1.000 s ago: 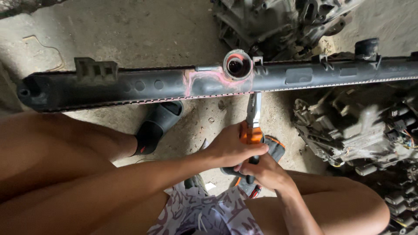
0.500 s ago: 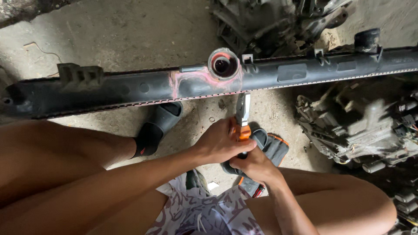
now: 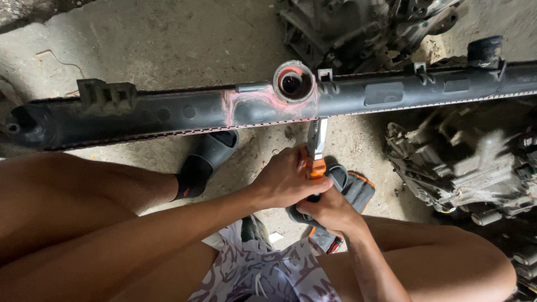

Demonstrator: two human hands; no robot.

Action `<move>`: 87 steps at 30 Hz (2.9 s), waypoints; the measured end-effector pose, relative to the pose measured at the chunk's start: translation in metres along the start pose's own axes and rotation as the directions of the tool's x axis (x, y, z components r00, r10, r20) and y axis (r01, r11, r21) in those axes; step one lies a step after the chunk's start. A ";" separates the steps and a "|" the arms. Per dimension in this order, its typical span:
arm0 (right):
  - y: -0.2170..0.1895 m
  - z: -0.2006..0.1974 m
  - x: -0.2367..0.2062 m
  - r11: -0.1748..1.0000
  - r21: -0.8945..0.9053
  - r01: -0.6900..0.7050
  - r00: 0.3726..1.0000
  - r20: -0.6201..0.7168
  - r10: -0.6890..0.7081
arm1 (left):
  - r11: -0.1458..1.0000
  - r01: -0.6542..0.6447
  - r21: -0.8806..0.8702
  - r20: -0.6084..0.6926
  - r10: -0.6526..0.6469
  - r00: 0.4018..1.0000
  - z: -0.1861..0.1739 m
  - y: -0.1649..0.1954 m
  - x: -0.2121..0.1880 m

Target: The person sits on the workshop floor with a car radiator across their lap and uses orange-handled pliers to repeatedly crimp and press the plastic tank seam along the radiator edge, repositioning the pliers to new spots and steadying the radiator with the other hand.

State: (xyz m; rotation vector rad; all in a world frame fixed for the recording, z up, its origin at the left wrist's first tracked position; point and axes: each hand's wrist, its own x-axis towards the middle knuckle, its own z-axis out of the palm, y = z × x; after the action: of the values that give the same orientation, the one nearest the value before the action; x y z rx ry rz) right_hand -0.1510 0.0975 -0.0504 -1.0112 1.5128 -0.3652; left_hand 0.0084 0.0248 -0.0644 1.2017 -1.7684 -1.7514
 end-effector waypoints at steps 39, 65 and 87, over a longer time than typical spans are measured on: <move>0.051 -0.002 -0.011 0.996 0.052 -0.068 0.994 -0.080 0.072 | 0.890 0.001 -0.457 0.104 0.052 0.993 0.007 0.006 -0.008; 0.021 -0.027 -0.048 0.933 0.332 -0.141 0.989 0.081 0.121 | 0.777 0.089 -0.624 0.018 -0.100 0.995 0.029 0.028 -0.024; 0.042 0.024 0.030 0.782 -0.136 0.609 0.768 -0.146 -0.624 | 0.540 -0.320 0.778 0.440 -0.107 0.892 -0.039 0.061 -0.016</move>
State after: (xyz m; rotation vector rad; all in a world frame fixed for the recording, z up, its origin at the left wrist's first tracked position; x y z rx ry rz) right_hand -0.1423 0.1069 -0.1059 -1.5775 1.3236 -0.8924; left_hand 0.0292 0.0047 0.0036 0.9460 -3.1165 -1.0874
